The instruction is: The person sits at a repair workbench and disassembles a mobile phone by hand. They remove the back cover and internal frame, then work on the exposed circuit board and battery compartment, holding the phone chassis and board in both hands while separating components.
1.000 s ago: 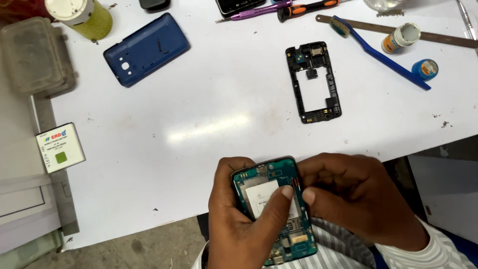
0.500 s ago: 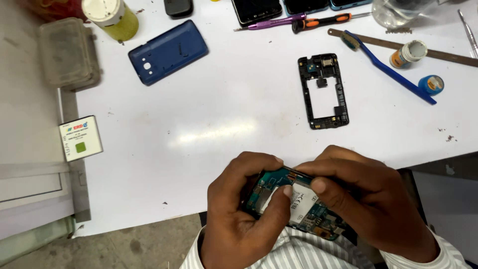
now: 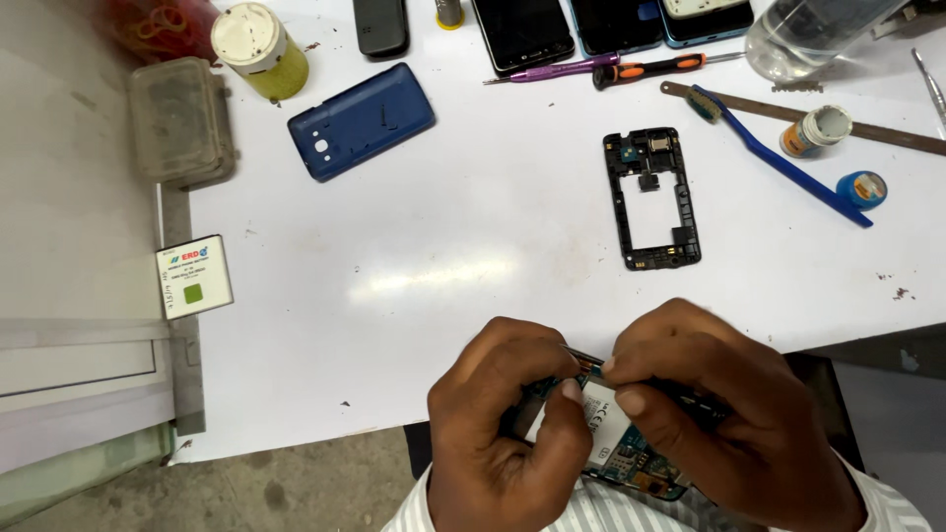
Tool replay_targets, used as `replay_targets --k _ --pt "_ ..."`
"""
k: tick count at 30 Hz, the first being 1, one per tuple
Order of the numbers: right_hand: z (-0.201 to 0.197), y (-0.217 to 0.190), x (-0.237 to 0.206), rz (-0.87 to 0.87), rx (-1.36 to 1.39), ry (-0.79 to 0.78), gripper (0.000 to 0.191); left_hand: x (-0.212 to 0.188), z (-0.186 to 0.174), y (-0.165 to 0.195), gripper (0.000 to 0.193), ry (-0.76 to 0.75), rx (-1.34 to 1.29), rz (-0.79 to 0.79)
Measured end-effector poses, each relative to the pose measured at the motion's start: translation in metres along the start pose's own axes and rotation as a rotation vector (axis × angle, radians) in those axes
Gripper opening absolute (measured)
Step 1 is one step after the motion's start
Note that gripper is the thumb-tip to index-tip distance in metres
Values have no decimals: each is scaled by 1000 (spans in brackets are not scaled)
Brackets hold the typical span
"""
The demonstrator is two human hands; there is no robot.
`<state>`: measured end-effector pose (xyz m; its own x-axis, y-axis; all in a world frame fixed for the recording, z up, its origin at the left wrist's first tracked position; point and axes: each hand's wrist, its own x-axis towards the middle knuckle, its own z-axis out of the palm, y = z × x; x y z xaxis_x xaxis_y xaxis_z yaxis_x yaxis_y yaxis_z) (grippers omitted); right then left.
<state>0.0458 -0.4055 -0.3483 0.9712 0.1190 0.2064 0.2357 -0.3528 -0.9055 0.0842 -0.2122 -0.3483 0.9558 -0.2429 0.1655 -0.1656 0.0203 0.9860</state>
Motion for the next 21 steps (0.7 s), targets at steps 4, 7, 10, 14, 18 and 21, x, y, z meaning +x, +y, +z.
replay_targets --k 4,7,10,14,18,21 --pt "4 -7 3 31 -125 49 11 -2 5 1 15 55 51 -15" --pt "7 -10 1 32 -168 85 11 -4 11 0 17 94 39 -39" --pt "10 -9 0 61 -180 102 13 -7 16 -2 24 110 -60 -72" --pt "14 -7 -2 68 -178 142 12 -9 19 -2 28 134 -42 -105" --pt "13 -6 -4 84 -168 146 11 -9 21 0 28 141 -45 -122" --pt "13 -7 -6 107 -156 150 11 -10 23 2 28 145 -35 -157"
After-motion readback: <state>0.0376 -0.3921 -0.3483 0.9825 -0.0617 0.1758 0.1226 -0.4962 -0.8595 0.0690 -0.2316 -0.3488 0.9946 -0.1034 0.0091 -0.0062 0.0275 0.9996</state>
